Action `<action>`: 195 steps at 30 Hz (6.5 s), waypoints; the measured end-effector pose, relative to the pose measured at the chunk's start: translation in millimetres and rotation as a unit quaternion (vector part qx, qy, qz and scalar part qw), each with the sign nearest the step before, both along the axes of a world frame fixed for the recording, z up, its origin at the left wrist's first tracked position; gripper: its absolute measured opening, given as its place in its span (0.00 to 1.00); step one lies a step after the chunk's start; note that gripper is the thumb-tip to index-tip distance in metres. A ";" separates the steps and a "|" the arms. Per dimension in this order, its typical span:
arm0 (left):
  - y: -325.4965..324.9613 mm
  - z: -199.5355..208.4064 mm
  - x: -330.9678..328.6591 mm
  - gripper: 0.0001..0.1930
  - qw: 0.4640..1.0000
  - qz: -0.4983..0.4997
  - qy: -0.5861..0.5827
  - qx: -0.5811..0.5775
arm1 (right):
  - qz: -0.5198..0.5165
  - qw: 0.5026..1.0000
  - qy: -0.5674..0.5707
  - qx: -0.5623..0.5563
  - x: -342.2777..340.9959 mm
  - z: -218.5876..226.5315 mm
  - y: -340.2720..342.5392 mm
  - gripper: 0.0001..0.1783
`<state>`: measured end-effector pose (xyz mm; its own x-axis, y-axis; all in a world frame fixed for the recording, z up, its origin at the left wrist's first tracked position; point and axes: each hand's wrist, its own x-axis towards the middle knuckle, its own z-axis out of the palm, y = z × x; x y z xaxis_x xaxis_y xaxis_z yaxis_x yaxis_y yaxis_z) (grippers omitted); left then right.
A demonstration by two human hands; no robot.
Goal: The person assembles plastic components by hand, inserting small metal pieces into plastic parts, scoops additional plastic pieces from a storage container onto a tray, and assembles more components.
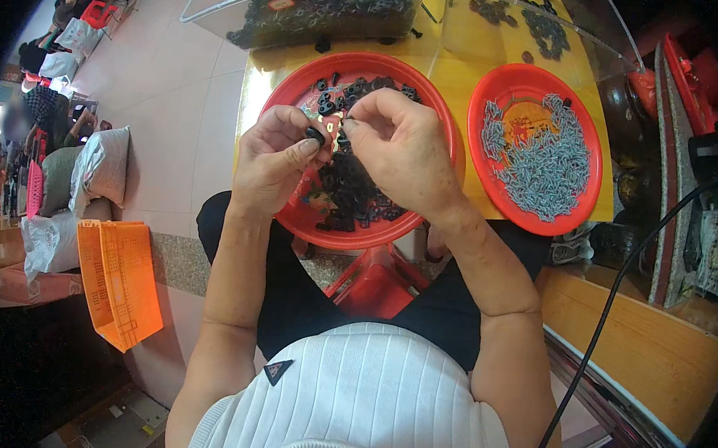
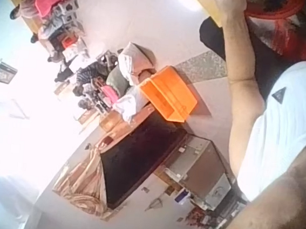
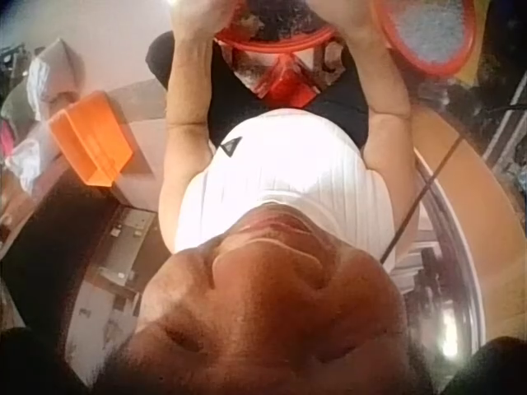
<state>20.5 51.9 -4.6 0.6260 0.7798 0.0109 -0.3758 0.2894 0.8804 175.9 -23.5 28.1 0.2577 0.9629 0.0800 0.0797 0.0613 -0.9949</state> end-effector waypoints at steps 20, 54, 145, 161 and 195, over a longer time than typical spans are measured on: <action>-7.8 -2.1 0.7 0.10 1.000 -0.004 0.010 0.028 | -0.013 0.999 -0.043 -0.014 -5.8 -2.9 0.3 0.03; -17.0 0.4 1.0 0.10 0.989 0.045 0.067 0.123 | 0.137 0.952 0.255 -0.101 12.9 -12.8 9.4 0.06; -17.8 -5.2 0.9 0.13 0.988 0.043 0.062 0.136 | 0.045 0.998 -0.035 -0.025 1.9 -1.0 -0.7 0.03; -20.6 1.1 1.0 0.11 0.993 0.039 0.048 0.104 | 0.084 0.990 0.096 -0.060 -0.7 1.4 1.3 0.06; -21.3 4.1 -2.5 0.13 0.992 0.033 -0.002 0.124 | 0.223 0.901 0.363 -0.079 10.5 -18.8 13.5 0.10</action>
<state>17.9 30.6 -0.6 0.5737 0.7919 0.2094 -0.3908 0.0399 0.9196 186.5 -10.0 9.3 -0.2296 0.9680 -0.1010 -0.5937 -0.2216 -0.7736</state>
